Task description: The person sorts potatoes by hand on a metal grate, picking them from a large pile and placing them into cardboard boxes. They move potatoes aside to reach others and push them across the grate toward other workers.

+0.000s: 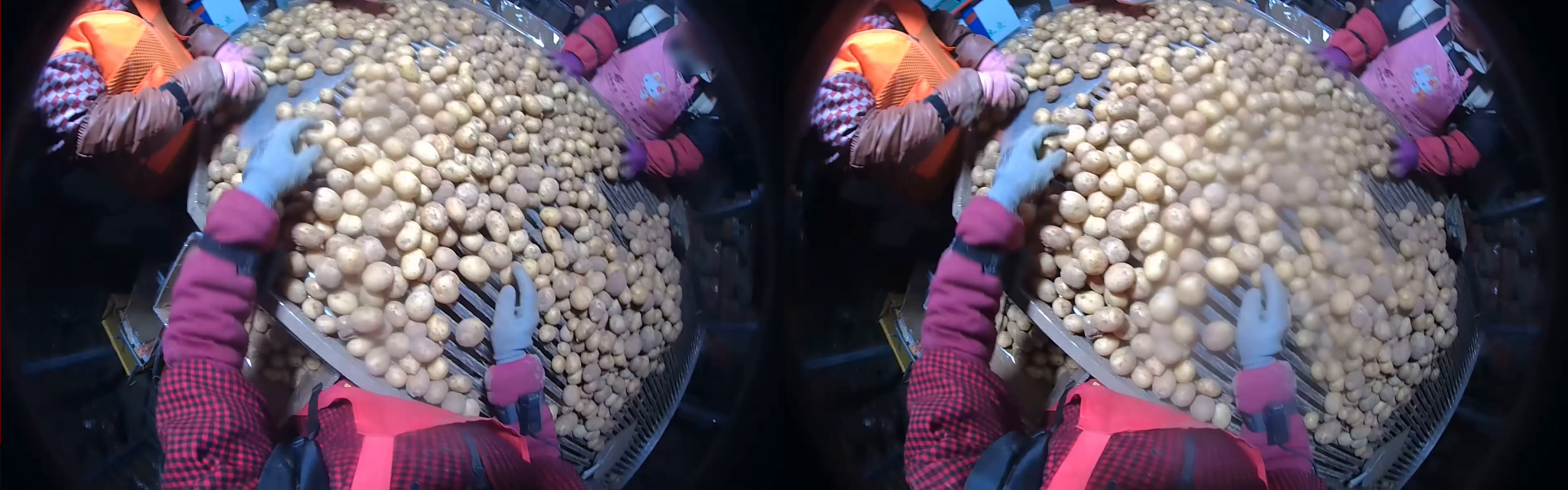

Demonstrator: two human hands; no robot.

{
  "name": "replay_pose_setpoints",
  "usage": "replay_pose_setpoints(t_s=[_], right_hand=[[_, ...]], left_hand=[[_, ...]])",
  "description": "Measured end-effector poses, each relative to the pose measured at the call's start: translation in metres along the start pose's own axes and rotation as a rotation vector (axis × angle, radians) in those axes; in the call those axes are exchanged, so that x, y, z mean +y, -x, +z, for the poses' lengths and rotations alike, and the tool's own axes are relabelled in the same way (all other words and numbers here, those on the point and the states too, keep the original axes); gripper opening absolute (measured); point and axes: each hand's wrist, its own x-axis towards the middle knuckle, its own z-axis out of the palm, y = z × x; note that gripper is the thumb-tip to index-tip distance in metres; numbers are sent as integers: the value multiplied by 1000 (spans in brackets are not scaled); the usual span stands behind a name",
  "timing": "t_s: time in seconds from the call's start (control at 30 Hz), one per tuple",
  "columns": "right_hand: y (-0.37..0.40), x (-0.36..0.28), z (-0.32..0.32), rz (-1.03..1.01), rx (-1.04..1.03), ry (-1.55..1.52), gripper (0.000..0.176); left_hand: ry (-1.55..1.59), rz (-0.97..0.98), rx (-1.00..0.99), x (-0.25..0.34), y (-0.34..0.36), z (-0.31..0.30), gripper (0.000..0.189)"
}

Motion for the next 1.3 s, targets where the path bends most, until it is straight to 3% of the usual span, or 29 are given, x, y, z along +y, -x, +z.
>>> replay_pose_setpoints(t_s=[0.03, 0.1, 0.2, 0.3, 0.4, 0.43, 0.47, 0.57, 0.63, 0.67, 0.77, 0.87, 1.0, 1.1, 1.13, 1.23, 1.3], right_hand=[[1, 3, 0, -110, -22, 90, 38], [4, -1, 3, -276, -37, 209, 37], [13, 13, 12, -385, -52, 253, 36], [15, 18, 14, -350, -54, 191, 36], [14, 19, 13, -376, -54, 205, 35], [15, 20, 13, -371, -56, 199, 35], [15, 21, 13, -366, -58, 193, 35], [15, 25, 14, -357, -70, 192, 35], [16, 31, 14, -349, -99, 192, 37], [16, 32, 13, -336, -118, 191, 35], [16, 36, 13, -333, -109, 208, 35], [19, 37, 18, -290, -90, 124, 35], [16, 36, 15, -337, -103, 250, 35], [16, 32, 15, -280, -116, 239, 36], [15, 37, 17, -279, -116, 205, 36], [13, 41, 17, -261, -135, 175, 36], [11, 43, 14, -260, -151, 243, 36]], left_hand=[[-86, 126, 3, -8, -17, 7, 48], [-265, 118, -108, -14, -39, 24, 51], [-325, 118, -1, -35, -61, 40, 53], [-266, 73, -49, -29, -62, 35, 50], [164, 4, 10, -28, -37, 27, 41], [324, 1, 43, -27, -23, 23, 40], [700, -45, 125, -21, -4, 24, 38], [1265, -125, 47, -28, 55, 1, 32], [1358, -433, 150, -9, 99, -19, 35], [1210, -311, 208, -32, 127, -15, 38], [1171, -339, 359, -70, 206, -16, 45], [1314, -689, 547, -103, 280, -22, 58], [1256, -939, 884, -152, 366, -24, 57], [1184, -984, 992, -192, 429, -30, 59], [1439, -830, 1105, -180, 440, -36, 60], [1148, -940, 1253, -196, 470, -48, 61], [1188, -982, 1325, -218, 498, -56, 55]])
